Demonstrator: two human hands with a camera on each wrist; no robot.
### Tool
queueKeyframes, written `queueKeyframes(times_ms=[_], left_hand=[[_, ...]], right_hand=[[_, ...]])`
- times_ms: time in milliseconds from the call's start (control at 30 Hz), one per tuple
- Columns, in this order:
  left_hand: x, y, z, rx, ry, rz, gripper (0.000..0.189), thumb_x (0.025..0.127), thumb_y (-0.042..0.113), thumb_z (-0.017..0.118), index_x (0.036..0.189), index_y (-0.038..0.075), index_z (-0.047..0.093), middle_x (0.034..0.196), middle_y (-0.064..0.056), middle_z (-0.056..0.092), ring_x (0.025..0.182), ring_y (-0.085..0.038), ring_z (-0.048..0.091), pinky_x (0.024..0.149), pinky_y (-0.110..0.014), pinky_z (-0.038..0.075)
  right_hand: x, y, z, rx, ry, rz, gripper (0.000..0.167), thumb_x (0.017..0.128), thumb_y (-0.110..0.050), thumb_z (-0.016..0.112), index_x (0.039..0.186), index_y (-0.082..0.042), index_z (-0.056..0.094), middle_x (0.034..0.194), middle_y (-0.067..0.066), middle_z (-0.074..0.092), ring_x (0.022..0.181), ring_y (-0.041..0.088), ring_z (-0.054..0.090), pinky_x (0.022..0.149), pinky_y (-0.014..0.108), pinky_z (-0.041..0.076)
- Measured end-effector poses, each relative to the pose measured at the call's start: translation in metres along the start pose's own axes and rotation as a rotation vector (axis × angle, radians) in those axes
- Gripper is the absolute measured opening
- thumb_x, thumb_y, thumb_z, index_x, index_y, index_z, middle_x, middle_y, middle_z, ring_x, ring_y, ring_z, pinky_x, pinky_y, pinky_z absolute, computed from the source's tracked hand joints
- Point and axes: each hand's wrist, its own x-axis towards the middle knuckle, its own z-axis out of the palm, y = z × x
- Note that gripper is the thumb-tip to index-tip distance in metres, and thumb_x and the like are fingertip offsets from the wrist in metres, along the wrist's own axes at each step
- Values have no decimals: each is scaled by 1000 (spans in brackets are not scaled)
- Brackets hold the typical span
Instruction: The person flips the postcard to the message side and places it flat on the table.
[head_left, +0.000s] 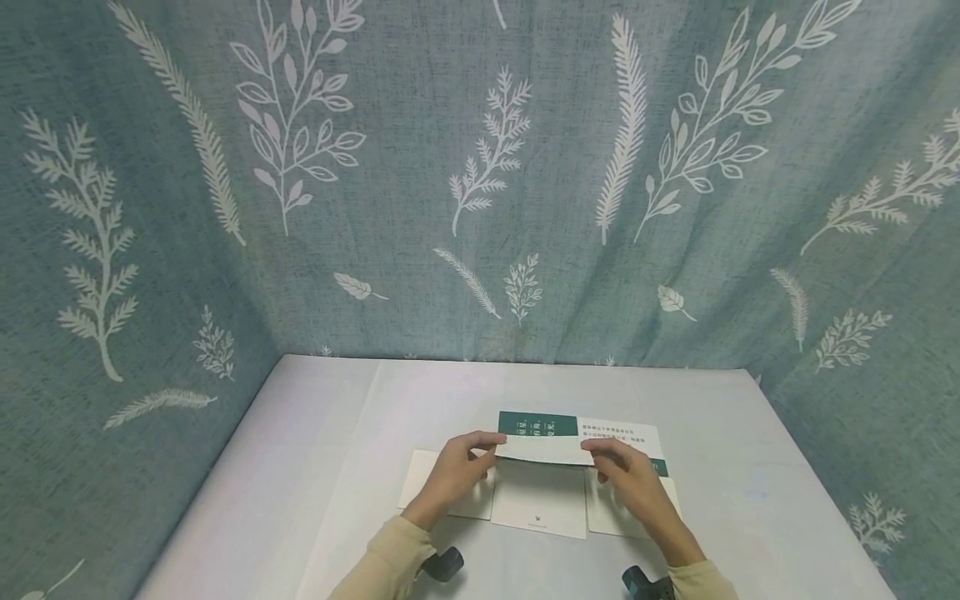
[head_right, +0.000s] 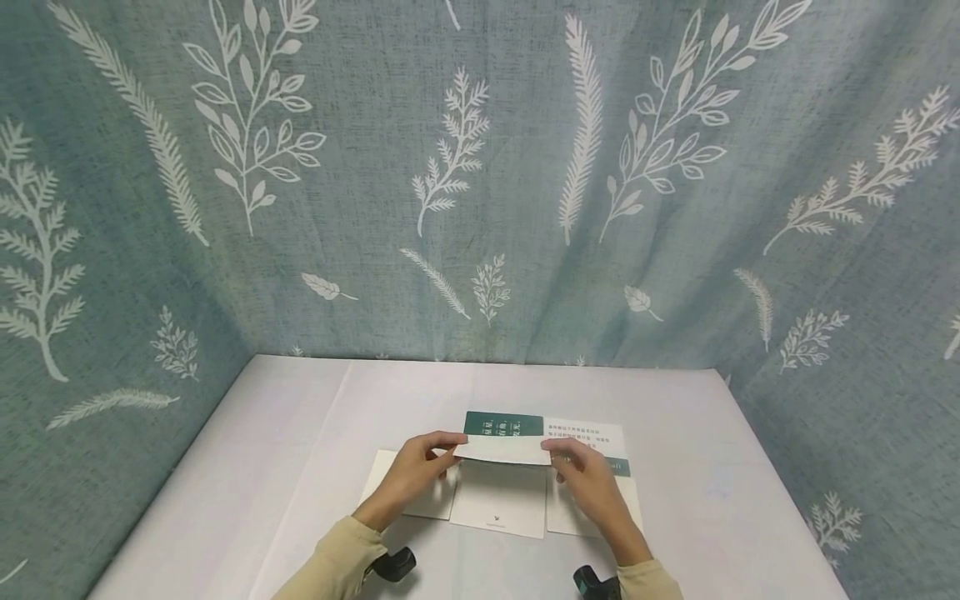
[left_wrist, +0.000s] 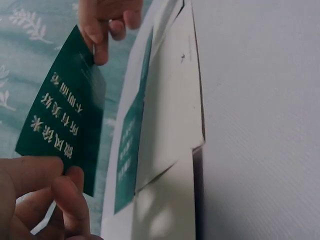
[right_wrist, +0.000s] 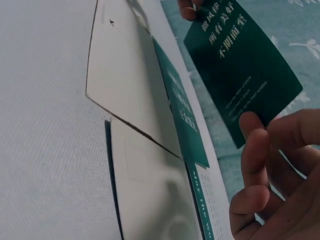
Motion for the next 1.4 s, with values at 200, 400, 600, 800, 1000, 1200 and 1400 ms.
queueKeyframes(times_ms=[200,400,600,800,1000,1200,1400], left_hand=[[-1,-2,1,57,57,53,34,96,7,53,122,17,73,122,-4,69,94,-20,64,80,-37,54],[-4,-3,3,123,115,86,32,99,14,51,122,21,72,125,2,69,100,-16,63,88,-39,51],[-6,-4,3,202,131,147,26,100,29,62,123,22,72,110,8,70,72,-5,55,66,-26,48],[-6,-3,3,235,130,194,35,97,27,67,131,20,69,102,8,69,68,-4,54,62,-24,47],[-5,-6,4,297,138,231,37,94,23,69,131,17,69,97,8,67,62,-2,50,54,-22,45],[-5,-7,3,327,147,238,37,94,22,70,130,17,69,96,8,67,62,-2,48,52,-22,43],[-4,-9,-2,374,159,243,37,94,22,70,131,16,69,96,8,66,62,-2,47,52,-21,43]], right_hand=[[0,1,1,-72,0,-21,28,100,-34,64,119,-16,73,110,2,71,83,17,65,77,35,47],[-2,2,0,-101,-25,-111,35,92,-37,75,122,-19,71,118,1,71,87,15,65,81,37,48],[-2,5,0,-115,-26,-139,43,89,-35,79,128,-19,69,116,1,71,83,14,62,73,30,49],[-2,6,1,-146,-14,-154,46,87,-35,81,129,-19,69,112,2,71,77,13,58,63,26,48],[-3,5,5,-206,14,-111,46,84,-33,84,127,-24,70,104,-1,71,74,13,57,59,26,47],[-5,2,8,-242,31,-101,46,83,-32,85,126,-24,70,104,-2,71,73,12,56,59,25,46],[-2,-2,16,-274,47,-129,46,83,-26,85,127,-25,70,105,-3,72,73,10,55,62,24,46]])
